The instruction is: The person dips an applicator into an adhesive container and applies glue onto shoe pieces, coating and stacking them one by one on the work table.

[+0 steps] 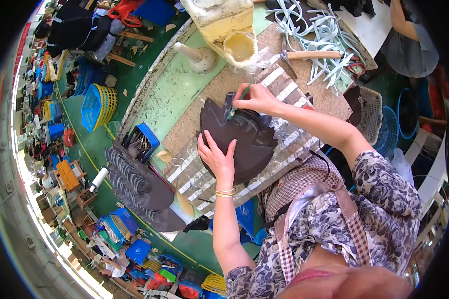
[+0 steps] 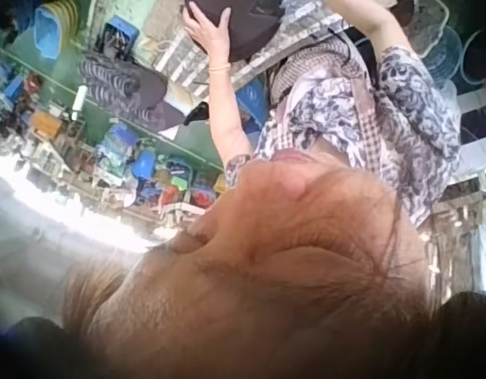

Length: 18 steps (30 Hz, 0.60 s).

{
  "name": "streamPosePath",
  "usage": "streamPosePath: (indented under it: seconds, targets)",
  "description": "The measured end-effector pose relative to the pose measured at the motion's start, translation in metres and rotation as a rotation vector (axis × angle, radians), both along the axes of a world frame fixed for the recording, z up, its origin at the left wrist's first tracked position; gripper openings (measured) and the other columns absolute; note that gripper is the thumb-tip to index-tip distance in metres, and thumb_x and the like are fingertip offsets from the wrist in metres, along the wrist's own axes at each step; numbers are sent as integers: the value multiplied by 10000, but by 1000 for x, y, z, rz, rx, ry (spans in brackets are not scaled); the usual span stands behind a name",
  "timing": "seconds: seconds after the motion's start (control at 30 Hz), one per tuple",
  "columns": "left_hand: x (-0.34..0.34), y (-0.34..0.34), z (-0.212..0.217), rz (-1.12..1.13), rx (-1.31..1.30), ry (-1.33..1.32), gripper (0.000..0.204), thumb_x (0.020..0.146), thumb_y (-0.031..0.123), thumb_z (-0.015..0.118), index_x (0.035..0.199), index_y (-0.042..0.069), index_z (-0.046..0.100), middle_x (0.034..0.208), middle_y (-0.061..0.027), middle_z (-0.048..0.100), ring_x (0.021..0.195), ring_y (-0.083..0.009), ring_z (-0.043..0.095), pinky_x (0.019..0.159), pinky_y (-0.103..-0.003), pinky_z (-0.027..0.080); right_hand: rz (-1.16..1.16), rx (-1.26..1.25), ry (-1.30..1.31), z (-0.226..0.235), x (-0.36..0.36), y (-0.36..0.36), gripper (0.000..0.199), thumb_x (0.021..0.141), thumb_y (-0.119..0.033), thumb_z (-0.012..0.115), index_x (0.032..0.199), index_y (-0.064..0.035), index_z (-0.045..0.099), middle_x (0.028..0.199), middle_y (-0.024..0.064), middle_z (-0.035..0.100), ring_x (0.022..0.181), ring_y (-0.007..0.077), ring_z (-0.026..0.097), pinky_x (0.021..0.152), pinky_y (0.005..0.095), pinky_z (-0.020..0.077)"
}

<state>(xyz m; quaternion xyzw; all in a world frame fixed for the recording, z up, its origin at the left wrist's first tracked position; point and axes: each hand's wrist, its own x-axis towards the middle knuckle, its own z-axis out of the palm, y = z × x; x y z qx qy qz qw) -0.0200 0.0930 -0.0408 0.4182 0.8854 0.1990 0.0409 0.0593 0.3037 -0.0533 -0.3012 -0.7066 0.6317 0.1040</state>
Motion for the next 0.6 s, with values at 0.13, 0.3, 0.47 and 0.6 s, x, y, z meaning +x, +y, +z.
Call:
streamPosePath:
  seconds: [0.13, 0.3, 0.47, 0.6]
  targets:
    - [-1, -9, -2, 22, -22, 18, 770, 753, 352, 691, 1334, 6, 323, 1281, -244, 342, 1149, -397, 344, 973, -474, 279, -240, -231, 25, -29, 58, -28, 331, 652, -292, 688, 745, 13, 601, 642, 55, 606, 598, 97, 564, 573, 246, 451]
    - [-10, -16, -10, 27, -44, 43, 819, 716, 396, 709, 1334, 17, 330, 1269, -268, 331, 1123, -404, 357, 948, -470, 301, -307, -246, 143, 0, 49, -37, 240, 714, -221, 690, 774, -2, 614, 709, 39, 631, 645, 94, 577, 600, 234, 456]
    - [-8, -26, -10, 54, -54, -16, 804, 720, 396, 705, 1326, 14, 339, 1252, -263, 344, 1104, -399, 364, 943, -466, 304, 18, 36, 21, -16, 78, -48, 226, 725, -202, 686, 815, -6, 617, 758, 52, 652, 678, 97, 595, 620, 253, 480]
    - [-15, -23, -11, 56, -39, 0, 762, 735, 366, 699, 1321, 18, 358, 1244, -249, 354, 1101, -394, 367, 947, -460, 308, -199, -231, 208, 0, 63, -34, 191, 774, -178, 680, 841, -12, 615, 808, 61, 640, 744, 93, 587, 663, 234, 465]
